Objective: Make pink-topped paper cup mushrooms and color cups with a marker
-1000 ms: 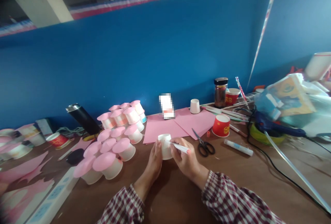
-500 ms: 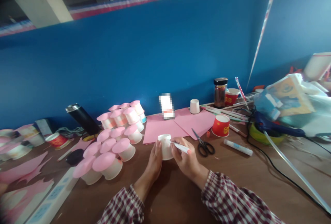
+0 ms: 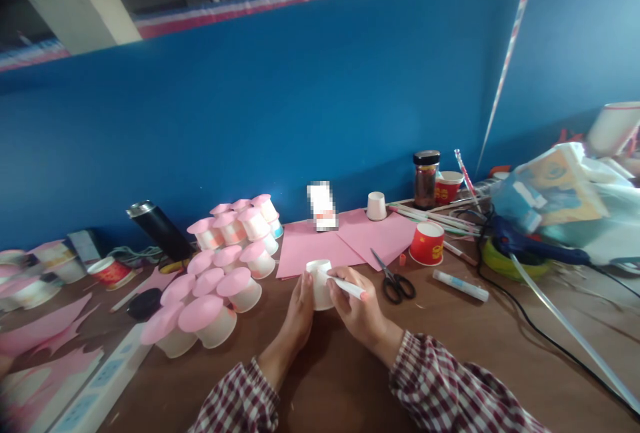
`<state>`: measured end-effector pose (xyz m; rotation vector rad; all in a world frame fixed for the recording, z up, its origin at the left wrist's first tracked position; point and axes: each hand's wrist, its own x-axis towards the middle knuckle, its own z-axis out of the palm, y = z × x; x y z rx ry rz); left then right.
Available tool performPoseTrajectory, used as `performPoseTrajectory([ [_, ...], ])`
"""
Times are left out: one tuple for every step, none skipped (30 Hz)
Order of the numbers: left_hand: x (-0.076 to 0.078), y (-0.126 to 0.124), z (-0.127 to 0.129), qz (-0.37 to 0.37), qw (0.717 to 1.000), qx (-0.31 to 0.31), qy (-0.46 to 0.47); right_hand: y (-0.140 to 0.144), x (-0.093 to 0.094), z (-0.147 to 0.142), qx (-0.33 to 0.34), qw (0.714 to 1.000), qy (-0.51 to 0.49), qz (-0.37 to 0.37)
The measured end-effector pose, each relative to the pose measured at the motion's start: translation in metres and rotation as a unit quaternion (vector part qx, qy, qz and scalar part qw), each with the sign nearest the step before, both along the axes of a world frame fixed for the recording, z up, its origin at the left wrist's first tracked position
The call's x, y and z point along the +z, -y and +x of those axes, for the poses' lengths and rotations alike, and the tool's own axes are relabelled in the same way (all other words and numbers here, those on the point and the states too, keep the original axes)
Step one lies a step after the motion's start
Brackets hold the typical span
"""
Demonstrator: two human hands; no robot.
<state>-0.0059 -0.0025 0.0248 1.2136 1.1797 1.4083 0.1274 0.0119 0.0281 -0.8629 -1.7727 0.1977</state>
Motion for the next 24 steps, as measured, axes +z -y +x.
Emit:
performPoseTrajectory([
  [-0.0013,-0.0005,-0.0004,0.001,1.000,-0.001,-0.002,0.0001,-0.0001,-0.0001,0.002,1.000,0.002,0.001],
  [-0.0028,-0.0011,-0.0009,-0.001,1.000,0.000,-0.004,0.0003,-0.0001,-0.0003,0.002,1.000,0.004,0.002],
  [-0.0043,-0.0017,-0.0013,-0.003,1.000,0.001,-0.004,0.0005,0.0001,-0.0004,0.002,1.000,0.004,0.004],
  [-0.0057,-0.0022,-0.0015,-0.006,1.000,0.002,-0.003,0.0007,0.0004,-0.0004,0.002,1.000,0.005,0.005],
  [-0.0068,-0.0028,-0.0017,-0.011,1.000,0.005,0.000,0.0009,0.0008,-0.0004,0.002,1.000,0.006,0.007],
  [-0.0078,-0.0032,-0.0018,-0.017,1.000,0.012,0.004,0.0011,0.0013,-0.0004,0.002,1.000,0.006,0.009],
  [-0.0084,-0.0036,-0.0017,-0.024,0.999,0.020,0.008,0.0012,0.0018,-0.0002,0.001,1.000,0.005,0.009],
  [-0.0086,-0.0039,-0.0016,-0.030,0.999,0.025,0.014,0.0013,0.0021,-0.0001,-0.001,1.000,0.003,0.008],
  [-0.0086,-0.0040,-0.0014,-0.036,0.999,0.025,0.020,0.0012,0.0022,0.0002,-0.004,1.000,0.001,0.007],
  [-0.0084,-0.0040,-0.0013,-0.039,0.999,0.023,0.026,0.0010,0.0020,0.0004,-0.007,1.000,-0.002,0.005],
  [-0.0081,-0.0040,-0.0012,-0.040,0.999,0.018,0.030,0.0007,0.0016,0.0007,-0.009,1.000,-0.005,0.002],
  [-0.0077,-0.0038,-0.0012,-0.039,0.999,0.013,0.032,0.0003,0.0010,0.0009,-0.011,1.000,-0.006,0.000],
  [-0.0074,-0.0036,-0.0012,-0.039,0.999,0.011,0.031,-0.0002,0.0003,0.0011,-0.012,1.000,-0.006,-0.002],
  [-0.0071,-0.0034,-0.0014,-0.040,0.999,0.014,0.029,-0.0007,-0.0004,0.0012,-0.014,1.000,-0.006,-0.002],
  [-0.0069,-0.0033,-0.0015,-0.040,0.999,0.016,0.026,-0.0011,-0.0011,0.0013,-0.014,1.000,-0.006,-0.001],
  [-0.0068,-0.0032,-0.0016,-0.040,0.999,0.018,0.025,-0.0013,-0.0016,0.0013,-0.015,1.000,-0.006,-0.002],
  [-0.0067,-0.0032,-0.0017,-0.040,0.999,0.018,0.025,-0.0015,-0.0019,0.0014,-0.016,1.000,-0.007,-0.002],
  [-0.0068,-0.0034,-0.0015,-0.038,0.999,0.018,0.026,-0.0014,-0.0021,0.0014,-0.015,1.000,-0.009,-0.003],
  [-0.0069,-0.0037,-0.0013,-0.036,0.999,0.018,0.028,-0.0012,-0.0020,0.0015,-0.012,1.000,-0.011,-0.006],
  [-0.0071,-0.0041,-0.0009,-0.033,0.999,0.016,0.029,-0.0008,-0.0019,0.0016,-0.008,1.000,-0.013,-0.010],
  [-0.0075,-0.0044,-0.0005,-0.029,0.999,0.013,0.030,-0.0003,-0.0017,0.0018,-0.003,1.000,-0.016,-0.015],
  [-0.0082,-0.0046,-0.0002,-0.024,0.999,0.008,0.032,0.0002,-0.0015,0.0019,0.001,1.000,-0.020,-0.020],
  [-0.0094,-0.0047,-0.0002,-0.019,0.999,0.001,0.032,0.0006,-0.0013,0.0021,0.005,0.999,-0.025,-0.024],
  [-0.0112,-0.0047,-0.0006,-0.014,0.999,-0.005,0.030,0.0010,-0.0012,0.0023,0.008,0.999,-0.030,-0.025],
])
